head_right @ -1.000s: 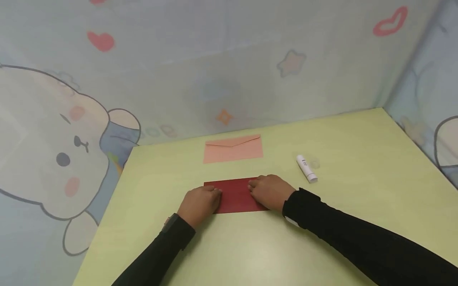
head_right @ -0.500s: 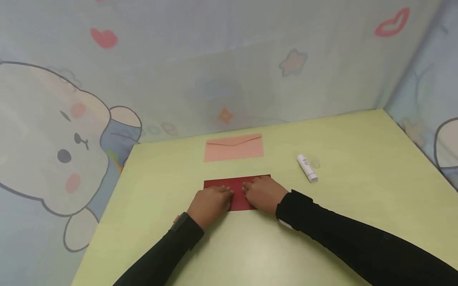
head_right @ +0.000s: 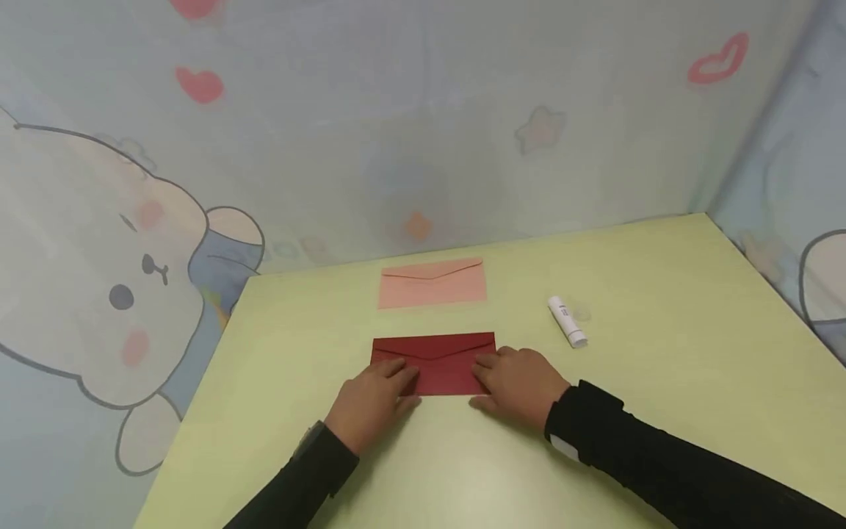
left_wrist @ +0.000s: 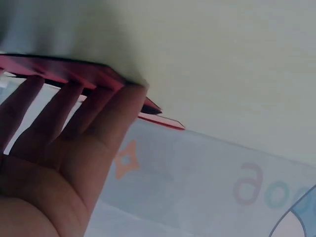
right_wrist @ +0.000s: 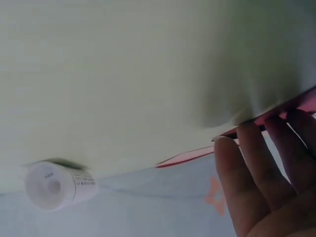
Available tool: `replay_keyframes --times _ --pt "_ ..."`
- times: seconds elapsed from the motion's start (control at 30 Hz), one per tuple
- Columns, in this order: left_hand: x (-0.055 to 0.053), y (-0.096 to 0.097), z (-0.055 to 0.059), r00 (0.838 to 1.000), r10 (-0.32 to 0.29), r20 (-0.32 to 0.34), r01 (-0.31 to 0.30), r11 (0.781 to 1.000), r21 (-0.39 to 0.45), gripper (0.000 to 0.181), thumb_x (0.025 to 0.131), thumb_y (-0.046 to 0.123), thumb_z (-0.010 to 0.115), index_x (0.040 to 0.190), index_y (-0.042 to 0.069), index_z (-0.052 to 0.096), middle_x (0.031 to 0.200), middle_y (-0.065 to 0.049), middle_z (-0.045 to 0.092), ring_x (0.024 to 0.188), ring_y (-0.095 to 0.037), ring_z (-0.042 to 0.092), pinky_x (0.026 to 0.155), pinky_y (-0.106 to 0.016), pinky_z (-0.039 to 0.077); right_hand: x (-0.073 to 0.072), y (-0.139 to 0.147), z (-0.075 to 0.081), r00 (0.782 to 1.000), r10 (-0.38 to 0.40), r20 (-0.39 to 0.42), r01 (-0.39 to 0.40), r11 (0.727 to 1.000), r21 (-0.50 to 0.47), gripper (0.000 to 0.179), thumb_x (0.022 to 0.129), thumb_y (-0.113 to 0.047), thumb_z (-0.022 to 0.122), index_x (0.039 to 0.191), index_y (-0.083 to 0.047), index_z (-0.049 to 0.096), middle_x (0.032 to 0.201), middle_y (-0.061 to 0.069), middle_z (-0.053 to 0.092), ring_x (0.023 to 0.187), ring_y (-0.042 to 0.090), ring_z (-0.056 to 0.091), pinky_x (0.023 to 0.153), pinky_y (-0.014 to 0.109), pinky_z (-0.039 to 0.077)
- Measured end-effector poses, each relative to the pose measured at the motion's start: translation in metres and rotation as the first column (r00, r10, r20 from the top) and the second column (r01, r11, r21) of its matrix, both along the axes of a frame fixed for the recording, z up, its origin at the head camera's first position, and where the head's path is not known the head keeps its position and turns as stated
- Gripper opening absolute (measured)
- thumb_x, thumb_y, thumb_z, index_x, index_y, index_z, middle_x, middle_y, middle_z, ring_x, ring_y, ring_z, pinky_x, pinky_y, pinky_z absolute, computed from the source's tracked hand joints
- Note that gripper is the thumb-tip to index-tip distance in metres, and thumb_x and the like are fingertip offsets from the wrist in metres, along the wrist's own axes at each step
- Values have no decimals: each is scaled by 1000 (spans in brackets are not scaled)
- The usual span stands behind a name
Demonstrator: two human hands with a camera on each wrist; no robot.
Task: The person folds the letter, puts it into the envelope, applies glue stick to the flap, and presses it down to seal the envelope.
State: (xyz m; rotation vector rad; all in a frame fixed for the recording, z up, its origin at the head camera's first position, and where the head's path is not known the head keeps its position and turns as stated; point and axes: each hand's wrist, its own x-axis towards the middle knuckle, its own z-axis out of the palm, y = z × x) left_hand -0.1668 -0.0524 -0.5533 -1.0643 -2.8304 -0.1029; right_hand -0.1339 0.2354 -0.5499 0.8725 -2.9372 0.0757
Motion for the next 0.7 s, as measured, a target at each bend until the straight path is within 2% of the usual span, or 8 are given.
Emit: replay_keyframes --times 0.03,0.1,0.23,0.27,0.43,0.47,0.67,0.7 --pt "-10 -3 -13 1000 -14 -19 15 999 28 42 100 41 89 135 18 80 134 -5 82 116 -26 82 80 -42 72 -3 0 1 1000 -27 16 27 1000 4 55 101 -53 83 133 -7 82 136 10 83 118 34 80 92 47 70" --pt "-24 1 -18 999 -20 -25 21 998 64 39 101 38 89 133 17 81 132 -7 84 114 -26 84 81 -43 72 -15 1 0 998 -65 25 65 998 -9 53 101 -50 84 132 -6 81 137 11 83 120 35 80 93 48 70" --pt "-52 10 -22 1000 -5 29 4 998 60 34 104 35 86 132 17 82 137 -9 84 117 -28 85 86 -45 72 -40 5 -4 994 -102 41 103 994 -37 43 102 -44 85 123 -7 82 134 12 84 114 36 82 90 50 70" --pt "-53 16 -12 998 11 56 -13 999 43 32 103 32 87 130 16 83 137 -10 84 119 -29 85 87 -46 72 -45 7 -5 993 -108 47 110 993 -44 39 102 -43 85 119 -8 81 133 11 84 111 35 82 88 50 70" --pt "-75 25 -12 998 33 59 -35 998 42 32 106 32 83 133 16 83 136 -8 84 125 -26 83 92 -47 71 -66 11 -6 987 -145 66 149 987 -59 37 102 -42 84 114 -8 80 126 9 84 104 34 82 86 50 68" --pt "-83 22 -24 999 23 35 -25 998 56 32 107 37 81 133 18 82 135 -6 85 124 -24 83 91 -45 71 -67 11 -6 986 -150 71 154 986 -57 37 102 -43 84 113 -8 79 121 8 84 102 33 81 85 50 68" --pt "-67 12 -7 998 34 45 -36 998 51 22 106 31 83 122 16 84 131 -8 86 116 -28 85 81 -47 72 -59 3 2 995 -91 39 93 994 -63 36 100 -41 86 112 -7 80 118 8 83 102 33 80 89 50 68" --pt "-57 12 8 997 48 62 -51 998 38 19 104 25 85 119 14 85 131 -11 86 116 -30 85 81 -48 72 -57 1 4 997 -77 24 78 995 -69 34 100 -39 86 112 -7 80 119 8 84 101 33 80 88 50 68"
